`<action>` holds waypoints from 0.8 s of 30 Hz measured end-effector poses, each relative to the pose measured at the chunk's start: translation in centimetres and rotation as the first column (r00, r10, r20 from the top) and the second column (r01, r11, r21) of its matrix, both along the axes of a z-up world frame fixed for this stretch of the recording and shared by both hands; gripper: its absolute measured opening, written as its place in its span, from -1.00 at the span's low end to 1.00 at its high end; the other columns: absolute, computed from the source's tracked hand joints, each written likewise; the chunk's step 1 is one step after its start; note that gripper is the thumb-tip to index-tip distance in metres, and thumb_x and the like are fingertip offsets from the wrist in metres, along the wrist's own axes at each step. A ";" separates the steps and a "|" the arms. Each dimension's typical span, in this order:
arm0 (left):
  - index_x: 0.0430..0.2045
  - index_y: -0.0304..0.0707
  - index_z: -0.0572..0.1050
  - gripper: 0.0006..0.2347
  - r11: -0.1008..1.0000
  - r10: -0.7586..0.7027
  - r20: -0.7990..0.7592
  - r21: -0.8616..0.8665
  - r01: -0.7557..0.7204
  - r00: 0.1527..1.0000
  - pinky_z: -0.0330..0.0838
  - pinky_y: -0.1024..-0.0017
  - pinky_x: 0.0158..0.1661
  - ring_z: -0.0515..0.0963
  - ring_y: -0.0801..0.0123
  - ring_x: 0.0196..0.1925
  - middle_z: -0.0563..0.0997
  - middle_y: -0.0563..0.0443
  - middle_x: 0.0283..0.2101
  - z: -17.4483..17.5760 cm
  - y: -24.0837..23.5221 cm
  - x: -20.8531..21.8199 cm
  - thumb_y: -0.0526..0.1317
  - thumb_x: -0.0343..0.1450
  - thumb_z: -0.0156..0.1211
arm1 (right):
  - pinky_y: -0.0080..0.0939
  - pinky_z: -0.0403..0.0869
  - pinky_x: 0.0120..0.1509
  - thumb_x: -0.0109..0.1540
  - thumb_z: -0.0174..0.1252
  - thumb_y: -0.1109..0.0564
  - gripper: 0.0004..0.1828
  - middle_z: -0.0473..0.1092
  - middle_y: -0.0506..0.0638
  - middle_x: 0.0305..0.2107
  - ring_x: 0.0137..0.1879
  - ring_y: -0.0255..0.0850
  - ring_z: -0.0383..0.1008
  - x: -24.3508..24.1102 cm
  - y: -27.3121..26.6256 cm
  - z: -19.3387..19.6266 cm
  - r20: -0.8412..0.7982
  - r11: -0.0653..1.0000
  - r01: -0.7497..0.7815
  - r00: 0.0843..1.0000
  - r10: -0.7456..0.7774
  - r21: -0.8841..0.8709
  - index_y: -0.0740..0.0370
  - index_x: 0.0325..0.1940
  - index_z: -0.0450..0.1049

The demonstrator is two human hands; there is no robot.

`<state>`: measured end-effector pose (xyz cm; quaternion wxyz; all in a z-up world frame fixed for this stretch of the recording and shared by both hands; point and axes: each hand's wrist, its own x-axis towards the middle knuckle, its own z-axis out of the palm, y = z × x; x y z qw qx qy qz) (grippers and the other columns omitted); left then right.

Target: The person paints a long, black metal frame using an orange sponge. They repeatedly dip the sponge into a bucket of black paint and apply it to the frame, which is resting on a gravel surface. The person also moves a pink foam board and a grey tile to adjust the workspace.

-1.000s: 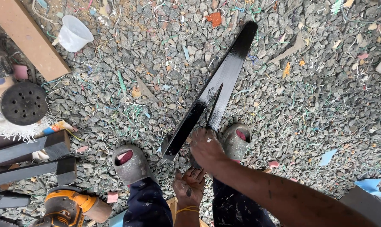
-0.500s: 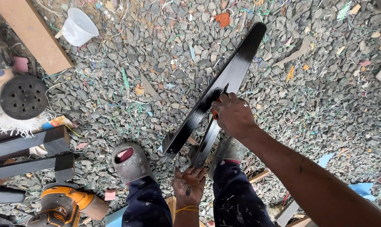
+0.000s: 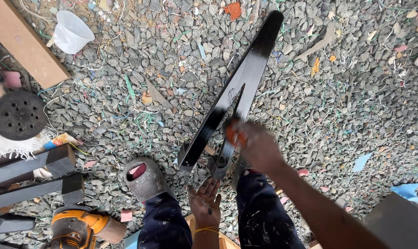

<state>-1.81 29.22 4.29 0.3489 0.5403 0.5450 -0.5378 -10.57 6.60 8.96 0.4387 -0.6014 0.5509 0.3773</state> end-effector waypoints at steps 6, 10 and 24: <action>-0.18 -0.29 0.58 -0.36 0.989 0.026 0.163 -0.147 -0.001 0.986 -0.08 -0.03 0.43 0.63 -0.02 0.24 0.74 -0.24 -0.13 -3.4 4.8 -1.5 0.33 0.52 -0.29 | -0.18 0.56 -0.38 0.35 0.11 0.20 -0.65 0.41 0.09 0.15 -0.29 -0.12 0.52 0.4 -7.6 -1.8 0.015 0.842 0.475 0.873 -0.488 -0.255 0.04 0.23 0.37; 0.02 -0.21 0.53 -0.31 0.995 -0.018 0.074 -0.099 0.025 0.997 -0.26 0.01 0.46 0.48 0.08 0.40 0.67 -0.29 0.10 -1.0 2.4 0.5 0.36 0.48 -0.41 | 0.00 0.58 -0.07 0.43 -0.20 -0.06 -0.66 0.28 0.14 0.08 0.04 0.07 0.36 0.1 3.3 -1.7 -0.010 0.966 0.242 0.970 -0.244 -0.097 0.03 0.27 0.19; 0.36 -0.34 0.25 -0.47 0.906 -0.027 0.488 -0.358 0.228 0.873 0.41 0.03 0.04 0.48 -0.11 0.31 0.41 -0.24 0.38 -12.5 9.5 3.9 0.01 0.60 -0.48 | -0.17 0.38 -0.40 0.33 0.00 0.18 -0.76 0.60 0.11 -0.14 -0.53 -0.23 0.36 0.1 4.3 1.9 0.108 0.802 0.495 0.825 -0.554 0.334 -0.10 0.04 0.39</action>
